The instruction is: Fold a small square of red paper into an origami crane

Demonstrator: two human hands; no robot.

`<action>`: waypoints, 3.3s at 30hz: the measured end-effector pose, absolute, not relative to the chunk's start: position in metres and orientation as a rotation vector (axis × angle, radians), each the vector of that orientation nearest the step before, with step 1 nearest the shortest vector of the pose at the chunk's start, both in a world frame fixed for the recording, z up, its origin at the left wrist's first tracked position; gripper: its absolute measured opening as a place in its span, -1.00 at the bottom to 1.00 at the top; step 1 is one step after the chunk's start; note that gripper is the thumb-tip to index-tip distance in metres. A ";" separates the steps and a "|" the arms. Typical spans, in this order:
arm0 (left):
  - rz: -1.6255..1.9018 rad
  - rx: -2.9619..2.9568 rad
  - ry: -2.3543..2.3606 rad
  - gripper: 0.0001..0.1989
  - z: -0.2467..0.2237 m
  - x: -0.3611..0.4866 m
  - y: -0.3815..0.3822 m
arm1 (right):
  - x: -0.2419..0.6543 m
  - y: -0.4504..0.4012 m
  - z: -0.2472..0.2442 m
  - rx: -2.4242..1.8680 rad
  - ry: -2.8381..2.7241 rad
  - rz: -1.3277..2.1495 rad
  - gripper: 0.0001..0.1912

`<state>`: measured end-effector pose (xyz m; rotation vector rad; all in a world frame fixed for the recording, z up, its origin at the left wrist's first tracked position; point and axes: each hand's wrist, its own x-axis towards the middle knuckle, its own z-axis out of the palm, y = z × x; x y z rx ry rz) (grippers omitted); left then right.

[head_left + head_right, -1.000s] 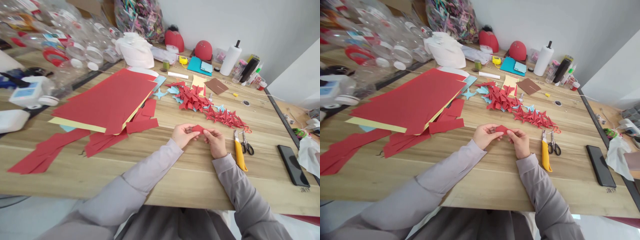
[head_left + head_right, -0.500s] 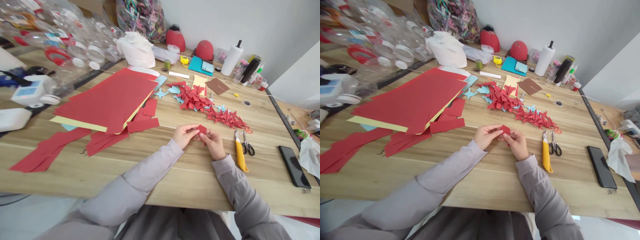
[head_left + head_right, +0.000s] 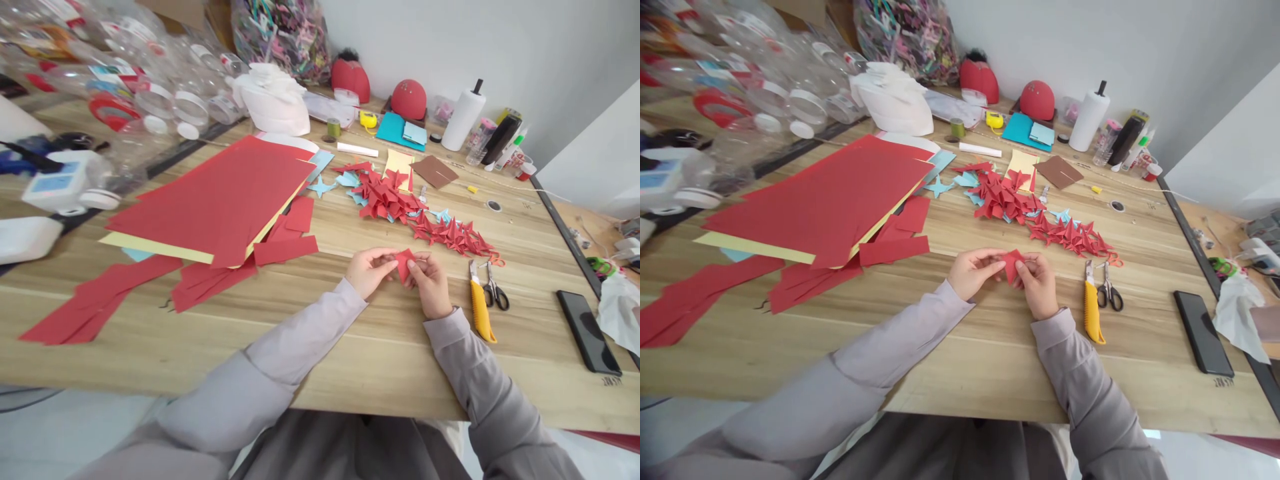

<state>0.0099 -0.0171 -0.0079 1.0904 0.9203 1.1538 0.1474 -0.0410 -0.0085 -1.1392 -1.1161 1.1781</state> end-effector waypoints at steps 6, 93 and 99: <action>1.144 1.052 0.910 -0.71 -0.007 0.009 -0.017 | 0.147 -0.041 -0.007 -1.119 -1.081 1.201 -0.75; 1.046 1.030 0.775 -0.66 -0.001 0.006 -0.014 | 0.149 -0.039 -0.012 -1.101 -0.966 1.152 -0.88; 1.025 1.145 0.765 -0.73 0.000 0.006 -0.017 | 0.151 -0.038 -0.011 -1.126 -0.898 1.198 -0.84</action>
